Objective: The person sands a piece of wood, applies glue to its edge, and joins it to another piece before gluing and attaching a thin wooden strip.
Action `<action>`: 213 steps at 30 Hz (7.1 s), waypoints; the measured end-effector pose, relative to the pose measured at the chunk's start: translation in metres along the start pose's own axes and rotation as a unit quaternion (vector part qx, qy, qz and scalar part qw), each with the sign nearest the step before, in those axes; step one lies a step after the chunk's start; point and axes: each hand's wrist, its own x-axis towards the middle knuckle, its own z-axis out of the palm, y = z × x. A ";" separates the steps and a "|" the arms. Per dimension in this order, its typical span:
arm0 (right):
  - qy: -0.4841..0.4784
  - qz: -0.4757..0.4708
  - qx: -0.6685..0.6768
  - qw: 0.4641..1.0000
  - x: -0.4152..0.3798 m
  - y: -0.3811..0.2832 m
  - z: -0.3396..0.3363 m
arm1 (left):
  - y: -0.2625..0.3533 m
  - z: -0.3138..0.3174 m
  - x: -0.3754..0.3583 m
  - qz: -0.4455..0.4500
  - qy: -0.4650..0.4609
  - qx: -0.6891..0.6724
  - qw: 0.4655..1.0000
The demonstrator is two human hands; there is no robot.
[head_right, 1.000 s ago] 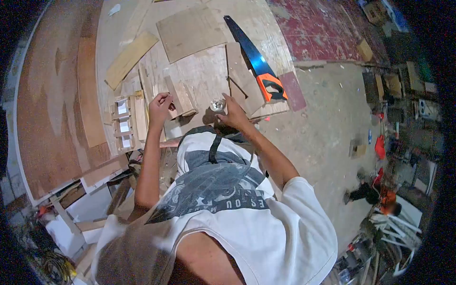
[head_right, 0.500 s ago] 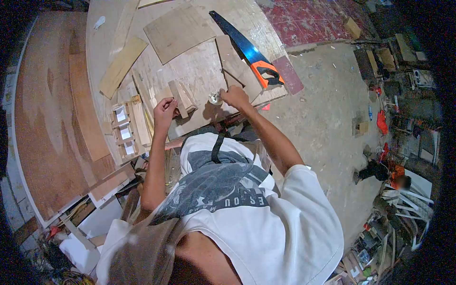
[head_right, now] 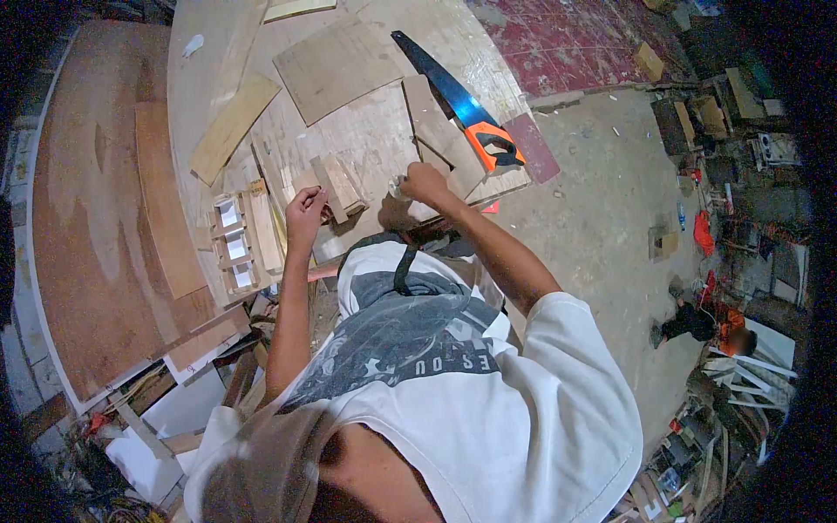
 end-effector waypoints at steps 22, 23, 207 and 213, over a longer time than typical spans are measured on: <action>-0.115 -0.019 0.337 0.934 -0.092 0.075 -0.131 | 0.016 0.108 0.004 0.030 -0.020 -0.090 0.995; -0.115 -0.017 0.380 0.918 -0.096 0.088 -0.134 | 0.019 0.119 0.006 0.034 -0.025 -0.091 0.995; 0.478 -0.405 0.054 0.777 -0.215 0.124 -0.365 | 0.213 0.322 -0.072 0.065 -0.359 -0.287 0.886; 0.448 -0.440 0.052 0.776 -0.212 0.127 -0.354 | 0.214 0.319 -0.075 0.062 -0.347 -0.291 0.889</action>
